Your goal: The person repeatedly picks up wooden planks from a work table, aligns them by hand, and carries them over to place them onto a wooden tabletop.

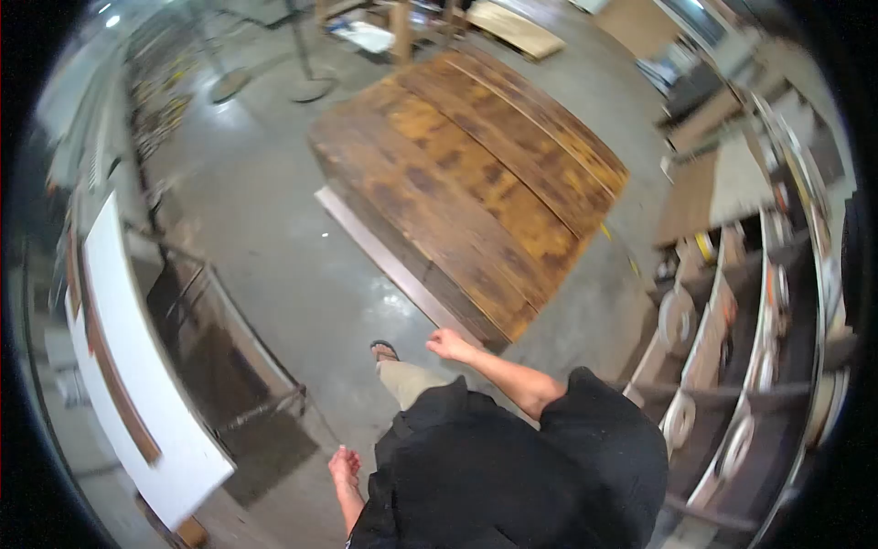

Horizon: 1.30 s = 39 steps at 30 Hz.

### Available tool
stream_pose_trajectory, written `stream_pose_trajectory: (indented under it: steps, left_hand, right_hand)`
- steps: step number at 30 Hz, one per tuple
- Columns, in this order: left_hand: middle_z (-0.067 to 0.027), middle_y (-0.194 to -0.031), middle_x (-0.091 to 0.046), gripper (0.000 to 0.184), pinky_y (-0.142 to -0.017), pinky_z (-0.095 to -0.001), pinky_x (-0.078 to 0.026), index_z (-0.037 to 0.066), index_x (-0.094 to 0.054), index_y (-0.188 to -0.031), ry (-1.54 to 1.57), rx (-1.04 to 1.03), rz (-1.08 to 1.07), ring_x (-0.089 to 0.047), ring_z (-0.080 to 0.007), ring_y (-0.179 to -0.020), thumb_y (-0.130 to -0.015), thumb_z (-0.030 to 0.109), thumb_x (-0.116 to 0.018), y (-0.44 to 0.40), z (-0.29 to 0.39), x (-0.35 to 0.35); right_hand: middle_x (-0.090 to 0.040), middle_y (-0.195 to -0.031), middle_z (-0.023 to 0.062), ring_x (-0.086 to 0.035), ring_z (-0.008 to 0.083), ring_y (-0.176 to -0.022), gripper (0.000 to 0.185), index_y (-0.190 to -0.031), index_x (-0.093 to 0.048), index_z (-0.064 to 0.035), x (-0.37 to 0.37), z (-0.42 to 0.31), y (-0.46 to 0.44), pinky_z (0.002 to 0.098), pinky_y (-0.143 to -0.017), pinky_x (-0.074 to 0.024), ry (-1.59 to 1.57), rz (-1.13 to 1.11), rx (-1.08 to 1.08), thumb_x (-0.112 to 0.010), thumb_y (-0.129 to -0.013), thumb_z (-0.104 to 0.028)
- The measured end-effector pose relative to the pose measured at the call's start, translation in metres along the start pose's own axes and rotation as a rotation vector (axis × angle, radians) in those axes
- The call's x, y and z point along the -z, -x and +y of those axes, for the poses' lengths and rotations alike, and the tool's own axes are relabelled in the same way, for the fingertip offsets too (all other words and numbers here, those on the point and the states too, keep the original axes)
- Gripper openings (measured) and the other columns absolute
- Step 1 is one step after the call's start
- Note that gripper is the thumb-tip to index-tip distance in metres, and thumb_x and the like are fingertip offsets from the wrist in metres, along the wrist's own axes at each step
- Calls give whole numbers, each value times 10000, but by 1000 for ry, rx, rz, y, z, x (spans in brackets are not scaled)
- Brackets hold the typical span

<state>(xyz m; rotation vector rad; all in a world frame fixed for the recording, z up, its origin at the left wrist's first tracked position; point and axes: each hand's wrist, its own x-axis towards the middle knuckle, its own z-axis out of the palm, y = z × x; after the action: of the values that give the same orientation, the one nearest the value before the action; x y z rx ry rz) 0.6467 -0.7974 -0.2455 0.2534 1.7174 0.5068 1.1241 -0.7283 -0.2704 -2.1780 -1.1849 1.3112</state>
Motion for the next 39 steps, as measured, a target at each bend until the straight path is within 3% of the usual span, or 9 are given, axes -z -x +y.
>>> stream_pose_trajectory:
  steps: [6,9,15,16,19,21,23,30,39]
  left_hand:
    - [-89,-746,-637,348,-518,-343,-484,13,-614,-916,-685,-10,-98,-602,-195,-600,-968,357,-608,-33,103,-11]
    - [-70,-698,-608,242,-514,-375,-514,50,-598,-847,-172,99,-333,-619,-218,-599,-957,262,-636,-87,130,13]
    - [-49,-737,-624,214,-521,-310,-484,74,-575,-927,-148,-20,-161,-590,-168,-580,-966,277,-630,-134,248,18]
    - [-44,-739,-618,202,-517,-290,-473,76,-577,-918,-215,-58,-100,-577,-151,-579,-962,265,-632,-119,260,7]
    - [18,-693,-532,199,-494,-243,-382,73,-584,-855,-46,-191,-351,-485,-80,-583,-943,236,-654,-99,292,7]
    - [41,-665,-452,211,-494,-257,-357,90,-535,-840,-120,-239,-173,-429,-83,-561,-968,228,-630,-86,304,-10]
    - [0,-748,-574,238,-526,-262,-408,48,-670,-914,-155,-251,95,-500,-94,-620,-930,285,-660,-63,319,-36]
    - [-63,-923,-697,409,-720,-306,-510,29,-687,-1158,-125,-518,278,-635,-141,-805,-909,353,-665,-38,349,4]
    - [-156,-1058,-717,480,-883,-342,-512,-42,-665,-1162,-273,-827,797,-668,-223,-979,-877,341,-711,-64,513,211]
  right_hand:
    - [-702,-1129,194,-669,318,-1063,467,-1154,-686,-13,-7,-39,-22,406,-937,-515,-215,67,-175,-675,-854,-372]
    - [-705,-1100,195,-668,335,-1052,430,-1137,-693,-38,9,-46,-8,425,-934,-510,-253,175,-215,-647,-859,-363]
    - [-711,-1066,210,-678,321,-1024,390,-1139,-696,-27,84,0,-3,408,-899,-524,-224,559,-203,-627,-877,-308]
    - [-713,-1059,203,-686,321,-989,366,-1118,-703,-22,114,-19,3,391,-884,-529,-391,395,-386,-603,-888,-289]
    - [-713,-1115,155,-669,232,-1041,371,-1149,-688,-1,150,-66,4,349,-898,-508,-333,569,-227,-599,-916,-275]
    - [-723,-976,125,-672,218,-929,247,-1014,-700,26,126,-7,-60,355,-803,-520,-302,648,-21,-599,-923,-179]
    - [-534,-643,-1,-506,115,-596,178,-758,-588,-8,112,16,-120,291,-570,-429,-417,516,217,-575,-910,-99]
    - [-651,-733,26,-585,110,-606,169,-905,-673,4,65,-135,-217,250,-552,-460,-308,-216,90,-614,-922,-153]
    - [-620,-722,39,-558,117,-587,130,-900,-645,33,22,-314,-309,266,-530,-458,-223,-284,85,-593,-934,-81]
